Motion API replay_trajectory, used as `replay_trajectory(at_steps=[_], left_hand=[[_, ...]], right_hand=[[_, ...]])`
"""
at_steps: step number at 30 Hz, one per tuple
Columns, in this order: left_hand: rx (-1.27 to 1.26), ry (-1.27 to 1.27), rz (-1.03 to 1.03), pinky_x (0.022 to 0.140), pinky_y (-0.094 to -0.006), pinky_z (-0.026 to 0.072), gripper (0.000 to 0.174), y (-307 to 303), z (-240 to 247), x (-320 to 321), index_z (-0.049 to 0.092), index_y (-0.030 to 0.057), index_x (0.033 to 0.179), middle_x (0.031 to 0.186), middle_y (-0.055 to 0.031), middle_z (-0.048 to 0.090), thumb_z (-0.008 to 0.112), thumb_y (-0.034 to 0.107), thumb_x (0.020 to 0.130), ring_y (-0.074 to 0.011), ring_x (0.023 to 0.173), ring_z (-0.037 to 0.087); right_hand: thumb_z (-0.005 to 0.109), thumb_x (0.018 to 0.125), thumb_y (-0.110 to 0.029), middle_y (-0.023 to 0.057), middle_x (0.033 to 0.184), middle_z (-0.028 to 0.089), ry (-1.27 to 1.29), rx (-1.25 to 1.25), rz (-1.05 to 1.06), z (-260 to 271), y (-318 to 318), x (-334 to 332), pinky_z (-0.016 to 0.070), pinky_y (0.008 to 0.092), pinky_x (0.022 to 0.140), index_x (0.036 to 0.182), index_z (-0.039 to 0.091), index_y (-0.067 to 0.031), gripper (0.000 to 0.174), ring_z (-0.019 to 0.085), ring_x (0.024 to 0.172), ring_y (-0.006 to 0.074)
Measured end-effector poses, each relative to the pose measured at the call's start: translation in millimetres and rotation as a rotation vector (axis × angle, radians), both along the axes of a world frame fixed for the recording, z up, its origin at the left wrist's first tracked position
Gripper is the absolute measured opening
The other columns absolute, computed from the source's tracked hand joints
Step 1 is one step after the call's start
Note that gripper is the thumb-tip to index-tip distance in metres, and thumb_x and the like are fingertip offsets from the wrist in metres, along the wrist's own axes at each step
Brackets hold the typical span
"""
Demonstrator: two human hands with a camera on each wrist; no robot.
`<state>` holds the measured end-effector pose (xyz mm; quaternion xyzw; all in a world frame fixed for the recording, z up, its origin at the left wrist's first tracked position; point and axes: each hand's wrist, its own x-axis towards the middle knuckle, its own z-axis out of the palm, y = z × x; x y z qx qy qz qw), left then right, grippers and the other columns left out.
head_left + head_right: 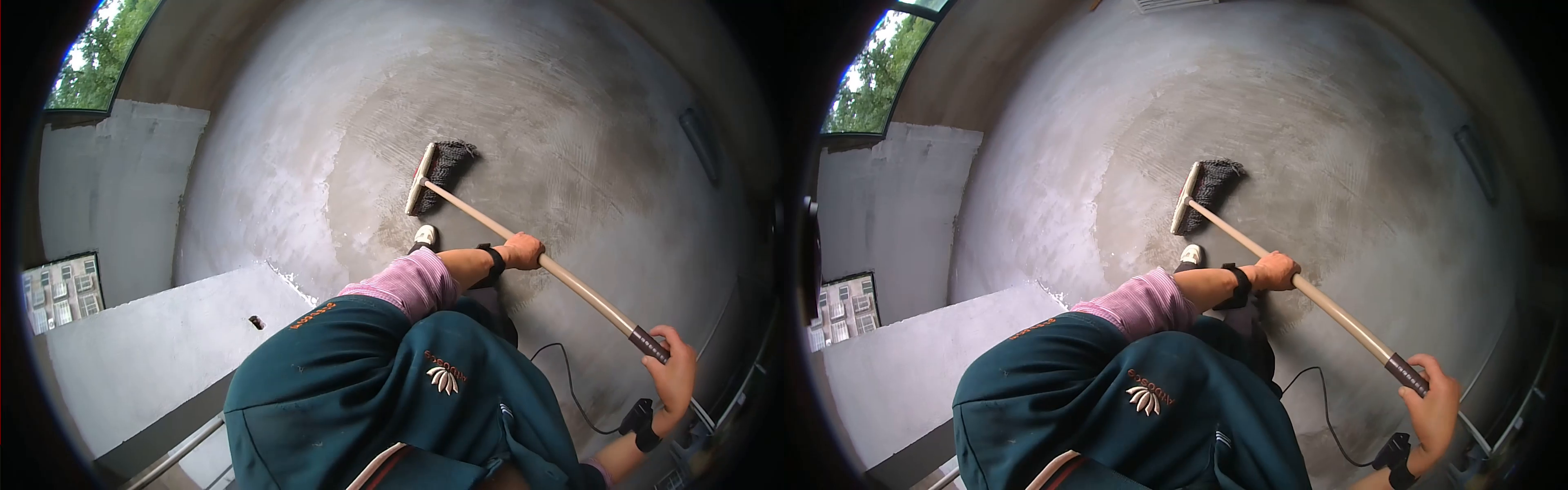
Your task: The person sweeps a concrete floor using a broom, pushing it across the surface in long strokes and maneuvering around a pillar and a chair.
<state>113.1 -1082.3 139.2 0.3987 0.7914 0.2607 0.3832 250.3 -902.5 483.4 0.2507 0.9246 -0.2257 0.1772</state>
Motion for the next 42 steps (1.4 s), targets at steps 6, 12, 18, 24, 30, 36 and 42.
replay_trajectory(at_steps=[6,12,18,24,30,36,42], left_hand=[[-0.174,0.042,0.02,0.082,-0.0372,0.0407,0.021,-115,-38,-52,0.064,0.0127,0.084,0.084,-0.0097,0.063,0.057,0.026,0.069,-0.0269,0.088,0.058],[-0.367,0.107,-0.035,0.082,-0.0384,0.0415,0.023,-260,-109,-94,0.064,0.0137,0.086,0.085,-0.0078,0.064,0.06,0.027,0.068,-0.0264,0.089,0.059],[-0.487,0.15,-0.036,0.076,-0.0391,0.0448,0.022,-392,-97,-144,0.062,0.0114,0.082,0.077,-0.0096,0.062,0.062,0.025,0.065,-0.0277,0.081,0.06],[-0.648,0.088,-0.026,0.083,-0.039,0.0412,0.025,-456,-82,-154,0.063,0.0157,0.089,0.088,-0.005,0.063,0.065,0.026,0.066,-0.0234,0.09,0.059],[-0.532,0.136,0.051,0.078,-0.0383,0.0426,0.02,-425,-83,-104,0.062,0.0131,0.078,0.076,-0.0075,0.062,0.065,0.028,0.066,-0.0264,0.081,0.06],[-0.428,0.112,-0.004,0.084,-0.0407,0.04,0.027,-312,-88,-43,0.065,0.0146,0.088,0.087,-0.0068,0.064,0.066,0.031,0.066,-0.0234,0.089,0.059],[-0.281,0.097,-0.091,0.079,-0.0388,0.0409,0.029,-187,-52,52,0.066,0.0148,0.087,0.081,-0.0056,0.064,0.066,0.035,0.065,-0.0225,0.085,0.06]], right_hand=[[0.063,0.059,-0.003,0.0098,0.056,0.052,0.017,-0.089,0.084,-62,-82,-44,0.0392,0.0318,0.051,0.088,0.056,-0.0093,0.03,0.053,0.052,0.0243],[0.068,0.062,-0.012,0.0095,0.065,0.058,0.023,-0.136,0.202,-140,-179,-77,0.0422,0.0378,0.056,0.093,0.054,-0.0147,0.033,0.057,0.062,0.0297],[0.067,0.067,-0.014,0.0078,0.075,0.061,0.126,-0.225,0.375,-183,-266,-124,0.0441,0.0389,0.057,0.096,0.052,-0.0141,0.033,0.059,0.067,0.0285],[0.065,0.07,-0.016,0.0089,0.073,0.059,0.097,-0.223,0.52,-184,-315,-143,0.0457,0.0394,0.058,0.101,0.048,-0.0136,0.035,0.058,0.065,0.03],[0.062,0.073,-0.015,0.0122,0.073,0.057,0.001,-0.183,0.621,-164,-298,-107,0.0453,0.0418,0.059,0.108,0.045,-0.0137,0.039,0.058,0.067,0.0322],[0.063,0.071,-0.012,0.0108,0.079,0.06,-0.056,-0.118,0.47,-125,-219,-44,0.0436,0.0399,0.061,0.106,0.049,-0.0142,0.038,0.058,0.07,0.0316],[0.063,0.068,-0.005,0.0116,0.078,0.06,-0.138,-0.114,0.247,-72,-141,62,0.0428,0.038,0.061,0.102,0.051,-0.0115,0.036,0.057,0.07,0.0312]])
